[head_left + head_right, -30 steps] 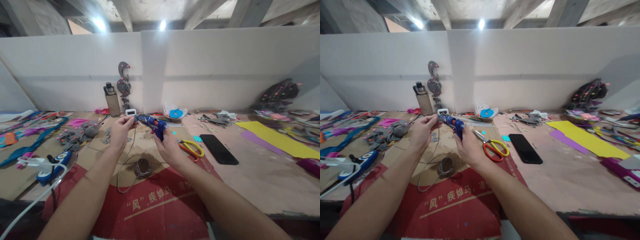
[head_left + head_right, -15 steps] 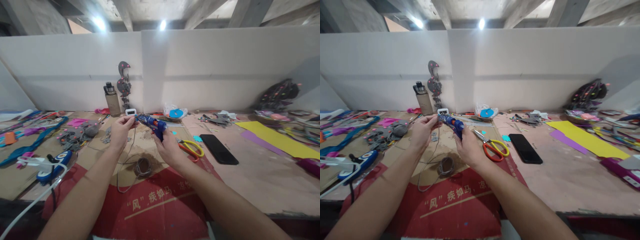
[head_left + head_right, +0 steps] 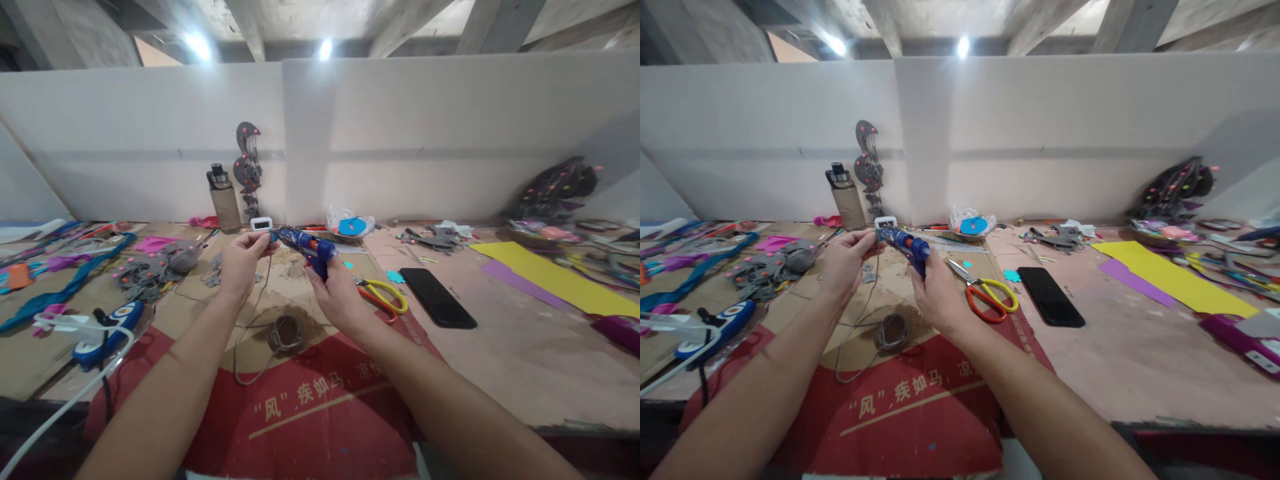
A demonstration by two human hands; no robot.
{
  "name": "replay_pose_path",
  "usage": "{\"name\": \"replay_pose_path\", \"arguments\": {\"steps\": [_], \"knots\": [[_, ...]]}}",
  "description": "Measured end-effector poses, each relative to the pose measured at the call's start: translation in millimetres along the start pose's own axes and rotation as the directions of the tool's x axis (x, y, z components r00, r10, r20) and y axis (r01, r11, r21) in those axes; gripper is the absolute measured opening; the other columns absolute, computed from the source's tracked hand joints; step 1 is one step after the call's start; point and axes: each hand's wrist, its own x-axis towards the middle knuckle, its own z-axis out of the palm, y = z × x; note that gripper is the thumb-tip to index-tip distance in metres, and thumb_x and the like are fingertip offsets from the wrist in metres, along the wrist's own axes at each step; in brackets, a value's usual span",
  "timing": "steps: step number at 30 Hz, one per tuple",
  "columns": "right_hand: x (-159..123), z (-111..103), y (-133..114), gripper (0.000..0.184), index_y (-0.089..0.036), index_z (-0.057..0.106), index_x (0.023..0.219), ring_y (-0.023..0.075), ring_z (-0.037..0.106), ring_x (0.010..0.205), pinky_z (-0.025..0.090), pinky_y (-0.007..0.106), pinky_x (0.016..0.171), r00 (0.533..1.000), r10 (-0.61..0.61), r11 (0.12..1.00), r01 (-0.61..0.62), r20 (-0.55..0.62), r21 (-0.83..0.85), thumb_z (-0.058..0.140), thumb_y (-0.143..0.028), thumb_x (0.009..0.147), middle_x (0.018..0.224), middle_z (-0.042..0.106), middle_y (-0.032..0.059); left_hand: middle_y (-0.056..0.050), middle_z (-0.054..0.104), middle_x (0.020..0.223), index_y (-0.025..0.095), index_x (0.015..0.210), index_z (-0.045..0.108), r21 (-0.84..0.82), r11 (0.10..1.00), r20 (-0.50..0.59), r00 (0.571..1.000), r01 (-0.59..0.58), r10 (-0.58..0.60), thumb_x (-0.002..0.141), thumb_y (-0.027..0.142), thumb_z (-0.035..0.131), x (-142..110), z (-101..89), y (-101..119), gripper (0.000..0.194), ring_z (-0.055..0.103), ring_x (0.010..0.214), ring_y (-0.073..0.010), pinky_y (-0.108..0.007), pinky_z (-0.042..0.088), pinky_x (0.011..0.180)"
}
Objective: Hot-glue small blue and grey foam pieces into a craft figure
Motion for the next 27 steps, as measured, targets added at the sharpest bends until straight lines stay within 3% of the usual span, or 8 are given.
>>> {"name": "replay_pose_path", "arguments": {"steps": [27], "knots": [[-0.9,0.8,1.6,0.034,-0.016,0.046,0.119,0.0241,0.058,0.093,0.046,0.039,0.082,1.000,-0.022,1.000,0.022,-0.006,-0.019,0.044,-0.026,0.087,0.104,0.060,0.0132,-0.005,0.069,0.072,0.013,0.079,0.070,0.011,1.000,0.019,1.000,-0.002,0.002,0.065,0.031,0.073,-0.8,0.0,1.0,0.023,0.064,0.060,-0.0122,-0.029,0.054,0.067]]}}
